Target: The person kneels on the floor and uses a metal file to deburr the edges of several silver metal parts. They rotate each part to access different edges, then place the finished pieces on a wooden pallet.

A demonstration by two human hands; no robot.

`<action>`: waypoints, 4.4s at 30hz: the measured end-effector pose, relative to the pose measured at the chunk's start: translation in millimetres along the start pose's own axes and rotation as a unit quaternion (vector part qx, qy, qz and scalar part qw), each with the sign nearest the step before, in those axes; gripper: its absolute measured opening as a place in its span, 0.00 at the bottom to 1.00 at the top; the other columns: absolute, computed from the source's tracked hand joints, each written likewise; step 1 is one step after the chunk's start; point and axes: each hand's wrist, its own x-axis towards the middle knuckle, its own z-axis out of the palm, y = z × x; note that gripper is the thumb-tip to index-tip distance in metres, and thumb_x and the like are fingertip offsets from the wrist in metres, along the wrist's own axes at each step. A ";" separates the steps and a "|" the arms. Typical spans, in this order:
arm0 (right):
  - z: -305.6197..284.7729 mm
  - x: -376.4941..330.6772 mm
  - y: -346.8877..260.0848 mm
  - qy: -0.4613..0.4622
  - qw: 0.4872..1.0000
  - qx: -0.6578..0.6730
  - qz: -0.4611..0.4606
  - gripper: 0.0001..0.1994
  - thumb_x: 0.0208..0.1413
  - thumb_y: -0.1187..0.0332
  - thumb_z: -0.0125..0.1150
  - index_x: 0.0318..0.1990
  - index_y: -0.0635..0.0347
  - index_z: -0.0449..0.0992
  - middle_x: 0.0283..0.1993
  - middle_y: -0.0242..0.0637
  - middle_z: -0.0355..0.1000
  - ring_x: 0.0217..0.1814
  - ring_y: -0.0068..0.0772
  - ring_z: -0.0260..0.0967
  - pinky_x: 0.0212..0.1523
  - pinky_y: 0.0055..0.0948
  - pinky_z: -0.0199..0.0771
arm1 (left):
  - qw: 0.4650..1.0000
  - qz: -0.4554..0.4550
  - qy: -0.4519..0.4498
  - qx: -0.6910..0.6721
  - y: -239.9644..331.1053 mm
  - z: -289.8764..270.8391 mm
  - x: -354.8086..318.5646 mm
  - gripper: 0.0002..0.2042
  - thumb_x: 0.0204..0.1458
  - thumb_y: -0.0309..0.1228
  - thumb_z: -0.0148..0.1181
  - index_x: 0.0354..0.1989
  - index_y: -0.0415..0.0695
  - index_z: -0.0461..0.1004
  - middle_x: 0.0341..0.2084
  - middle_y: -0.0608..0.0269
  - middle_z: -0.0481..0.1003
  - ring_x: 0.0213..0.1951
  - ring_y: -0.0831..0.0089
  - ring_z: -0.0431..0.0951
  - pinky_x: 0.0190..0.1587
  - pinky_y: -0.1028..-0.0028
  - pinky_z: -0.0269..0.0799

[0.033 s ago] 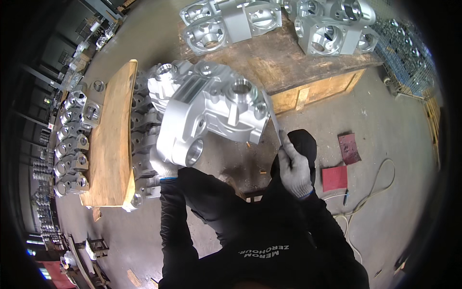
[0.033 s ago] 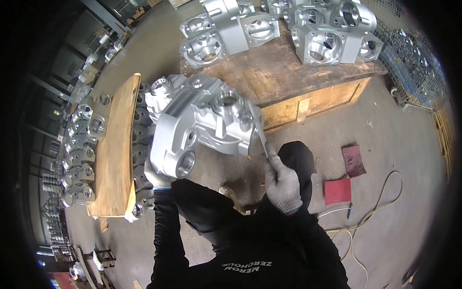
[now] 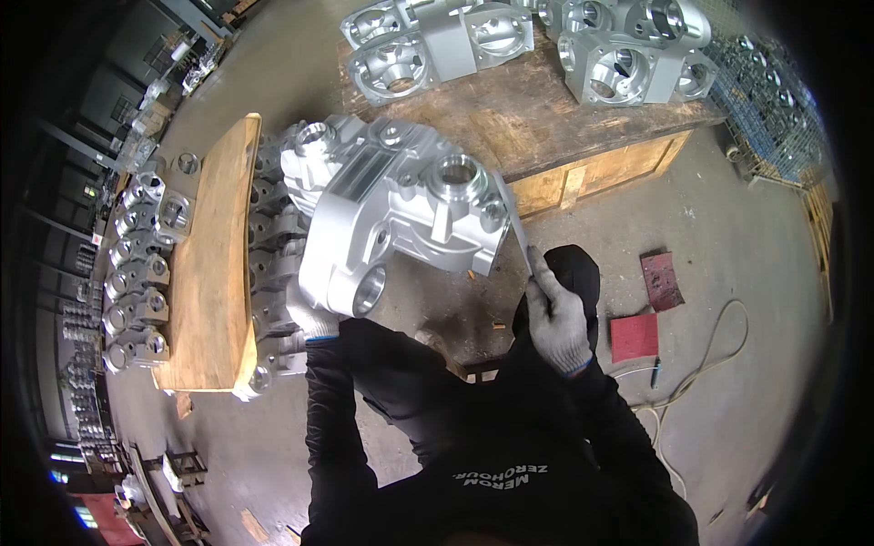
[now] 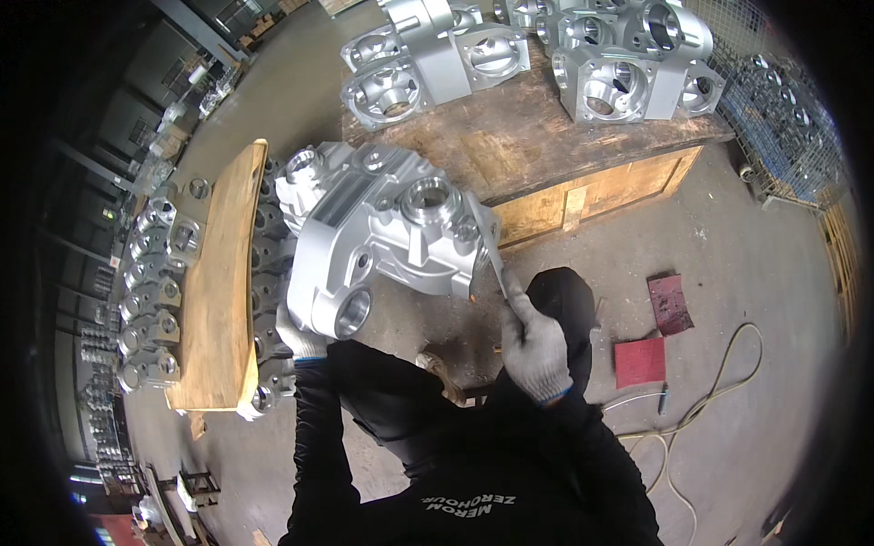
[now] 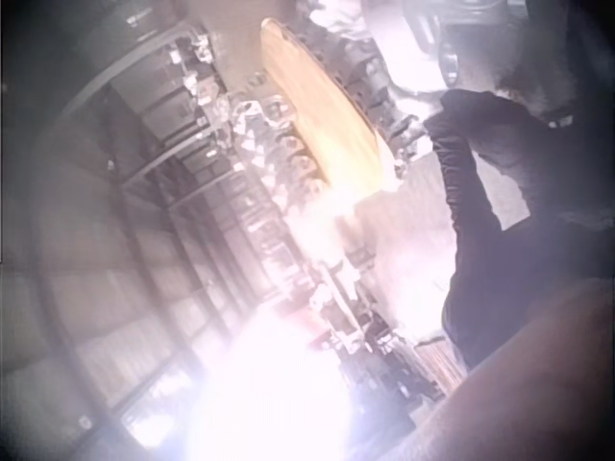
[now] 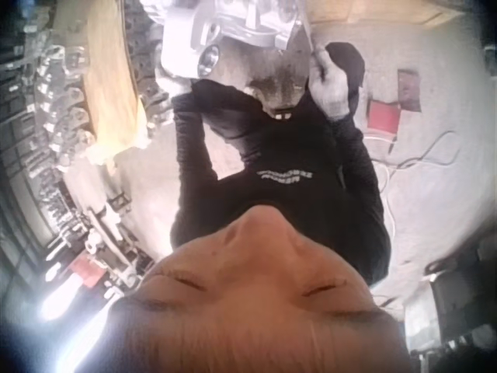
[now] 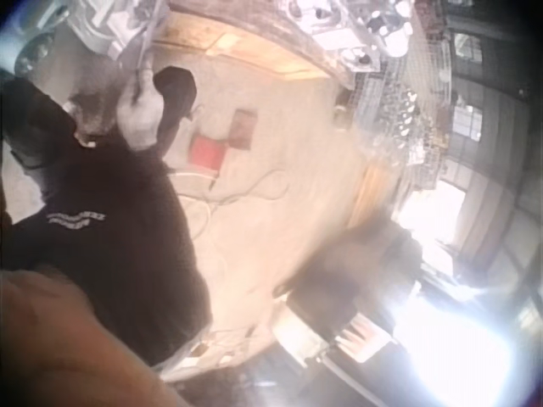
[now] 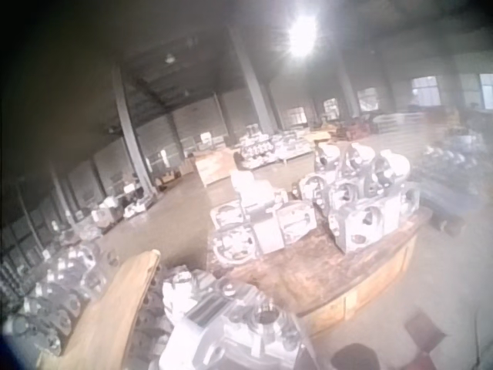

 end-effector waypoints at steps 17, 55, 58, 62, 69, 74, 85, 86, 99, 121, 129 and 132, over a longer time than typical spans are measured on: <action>19.4 -20.7 16.6 0.079 0.992 0.068 -0.066 0.28 0.61 0.74 0.62 0.70 0.51 0.70 0.30 0.53 0.76 0.30 0.54 0.79 0.29 0.42 0.78 | 0.968 -0.145 0.025 -0.203 -14.5 -6.8 -8.9 0.22 0.67 0.41 0.41 0.58 0.38 0.72 0.54 0.55 0.76 0.57 0.61 0.77 0.60 0.60 0.73; -37.7 49.0 30.1 -0.154 0.902 0.347 0.207 0.25 0.72 0.72 0.49 0.73 0.67 0.61 0.65 0.39 0.73 0.61 0.18 0.67 0.64 0.23 0.67 | 0.972 -0.138 0.068 -0.178 -8.3 -13.0 -11.2 0.26 0.65 0.47 0.47 0.62 0.39 0.70 0.58 0.55 0.74 0.59 0.59 0.75 0.63 0.57 0.70; -35.2 46.4 37.4 -0.173 0.877 0.390 0.223 0.25 0.72 0.73 0.48 0.74 0.67 0.61 0.67 0.41 0.72 0.66 0.21 0.66 0.67 0.24 0.65 | 0.969 -0.138 0.072 -0.191 -4.8 -9.9 -13.4 0.23 0.67 0.44 0.46 0.60 0.39 0.71 0.56 0.55 0.75 0.57 0.62 0.76 0.62 0.60 0.71; -24.4 33.4 57.7 -0.176 0.916 0.289 0.218 0.25 0.70 0.76 0.49 0.73 0.70 0.60 0.71 0.46 0.68 0.74 0.26 0.61 0.71 0.26 0.60 | 0.994 -0.074 0.000 -0.080 -3.5 -8.7 -13.6 0.20 0.69 0.39 0.41 0.59 0.38 0.71 0.54 0.54 0.75 0.54 0.65 0.77 0.59 0.65 0.74; -27.3 36.8 73.8 -0.074 0.994 -0.076 -0.008 0.23 0.60 0.67 0.64 0.64 0.49 0.75 0.25 0.42 0.74 0.24 0.51 0.75 0.26 0.45 0.76 | 0.954 -0.162 0.085 -0.239 -10.8 -25.5 -8.1 0.25 0.63 0.43 0.56 0.65 0.43 0.70 0.60 0.59 0.75 0.60 0.62 0.74 0.66 0.60 0.69; -71.1 45.1 73.7 -0.177 0.975 -0.130 -0.017 0.23 0.57 0.68 0.67 0.61 0.49 0.77 0.26 0.42 0.74 0.27 0.49 0.76 0.28 0.43 0.76 | 0.955 -0.156 0.054 -0.247 -14.3 -36.1 -9.0 0.23 0.65 0.41 0.54 0.64 0.41 0.70 0.57 0.55 0.75 0.57 0.62 0.76 0.63 0.62 0.73; -112.9 65.0 96.2 -0.249 0.954 -0.149 -0.077 0.29 0.59 0.68 0.65 0.70 0.44 0.70 0.23 0.40 0.71 0.23 0.45 0.73 0.25 0.42 0.73 | 0.966 -0.150 0.020 -0.208 0.4 -14.3 -20.9 0.22 0.68 0.38 0.51 0.66 0.41 0.67 0.58 0.55 0.74 0.58 0.65 0.76 0.62 0.63 0.75; -116.0 64.8 93.3 -0.248 0.953 -0.154 -0.081 0.29 0.60 0.67 0.65 0.69 0.45 0.71 0.22 0.39 0.71 0.22 0.45 0.73 0.24 0.42 0.73 | 0.969 -0.162 0.025 -0.187 2.0 -12.7 -21.1 0.22 0.67 0.39 0.52 0.66 0.41 0.67 0.58 0.55 0.74 0.58 0.65 0.76 0.62 0.63 0.75; -115.8 73.6 79.6 -0.280 0.946 -0.159 -0.042 0.31 0.58 0.72 0.66 0.70 0.45 0.70 0.24 0.41 0.72 0.23 0.44 0.73 0.24 0.42 0.72 | 0.956 -0.229 0.059 -0.176 10.9 -9.5 -19.5 0.26 0.64 0.46 0.59 0.65 0.44 0.68 0.60 0.56 0.74 0.59 0.65 0.76 0.64 0.62 0.74; -80.9 70.9 77.0 -0.191 0.971 -0.124 -0.074 0.20 0.60 0.68 0.63 0.60 0.49 0.76 0.27 0.44 0.75 0.30 0.51 0.76 0.31 0.45 0.76 | 0.965 -0.145 0.067 -0.207 -8.3 -17.6 -9.0 0.25 0.65 0.44 0.52 0.64 0.40 0.70 0.60 0.56 0.74 0.60 0.61 0.74 0.67 0.60 0.68; -54.0 52.5 84.8 -0.149 0.978 -0.146 -0.012 0.18 0.61 0.67 0.63 0.59 0.51 0.77 0.28 0.46 0.77 0.31 0.51 0.78 0.31 0.45 0.77 | 0.958 -0.150 0.087 -0.230 -8.7 -16.5 -6.6 0.22 0.64 0.41 0.52 0.60 0.40 0.73 0.58 0.57 0.75 0.58 0.62 0.75 0.65 0.63 0.69; -55.1 47.6 87.1 -0.095 0.989 -0.106 0.030 0.15 0.62 0.68 0.62 0.55 0.53 0.79 0.31 0.48 0.78 0.35 0.53 0.79 0.34 0.45 0.79 | 0.967 -0.144 0.109 -0.183 -4.6 -9.4 -7.1 0.24 0.65 0.44 0.46 0.60 0.38 0.73 0.56 0.54 0.76 0.57 0.59 0.77 0.62 0.59 0.72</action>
